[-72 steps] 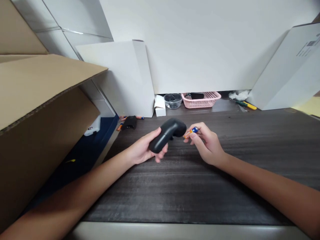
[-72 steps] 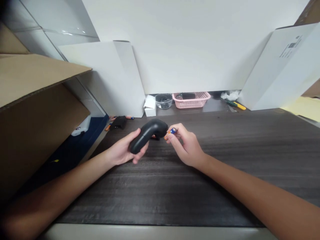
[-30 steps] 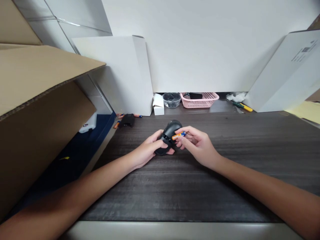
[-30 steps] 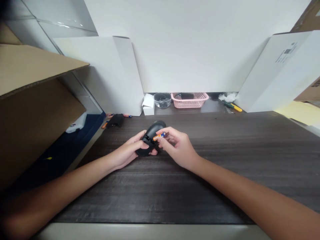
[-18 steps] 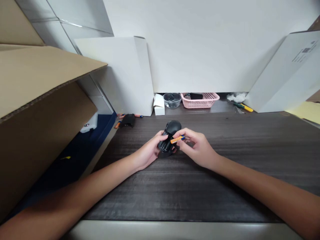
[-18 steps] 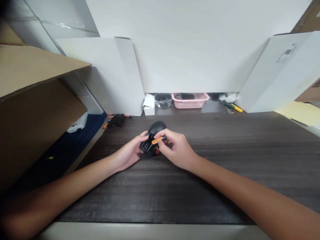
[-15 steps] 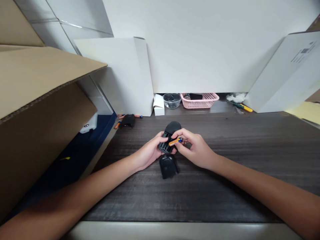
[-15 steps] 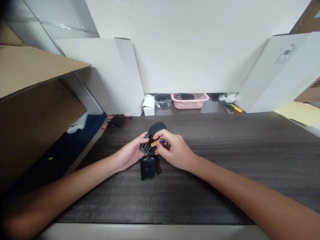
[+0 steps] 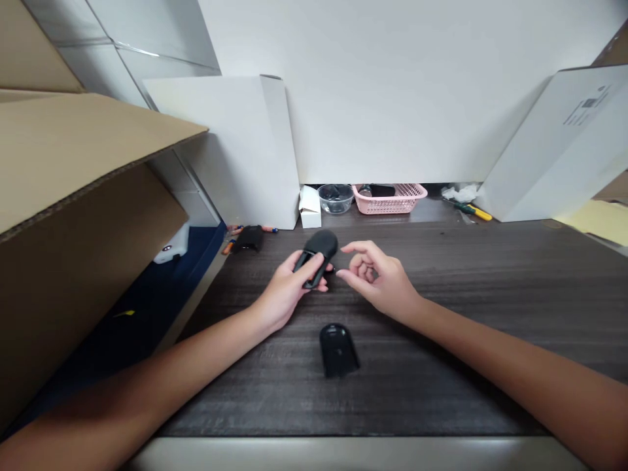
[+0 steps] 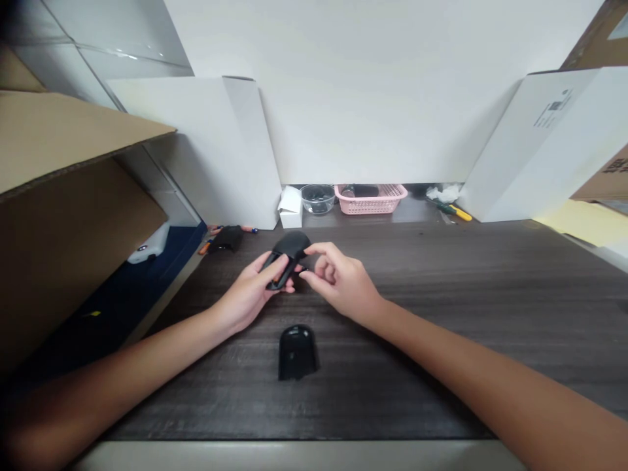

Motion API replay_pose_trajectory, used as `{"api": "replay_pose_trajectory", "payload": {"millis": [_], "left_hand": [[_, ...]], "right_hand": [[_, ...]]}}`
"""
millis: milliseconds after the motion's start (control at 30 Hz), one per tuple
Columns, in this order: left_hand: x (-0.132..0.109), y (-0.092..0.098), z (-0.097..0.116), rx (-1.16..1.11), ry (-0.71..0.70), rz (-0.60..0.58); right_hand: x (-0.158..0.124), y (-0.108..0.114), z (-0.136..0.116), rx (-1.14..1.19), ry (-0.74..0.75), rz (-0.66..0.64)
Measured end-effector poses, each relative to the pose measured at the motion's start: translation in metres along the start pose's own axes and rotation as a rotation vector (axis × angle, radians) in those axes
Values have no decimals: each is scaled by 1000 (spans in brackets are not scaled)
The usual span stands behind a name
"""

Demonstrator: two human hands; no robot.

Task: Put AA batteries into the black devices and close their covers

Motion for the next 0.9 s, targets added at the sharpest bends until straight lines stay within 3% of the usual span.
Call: {"api": "replay_pose_trajectory", "payload": {"millis": [133,233,333,600,767,900], "left_hand": [[15,32,11,-51,-62,186],[23,44,11,-63,-83,209],[24,42,11,-15,-112,186],[10,8,2,95,-121,5],[9,1,-5,113,-179,-41],[9,1,-5,13,-179,-27]], "right_hand": [[5,0,23,-330,49,-79],[7,-17,23,-388,152,-273],[4,-29,17,-376,236,-394],[0,-22,17,-497,159,-266],[-1,-30,9,-540,163,-182],[1,-18,10,-539,121,-67]]}}
Point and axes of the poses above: each hand's wrist, its own x-axis towards the middle knuckle, its own y-axis out of the back of the hand, z = x × y, the point moved 8 cm from there along x, towards the middle knuckle, and after that the axes turned 5 degrees about y, right-handed, at the moved point
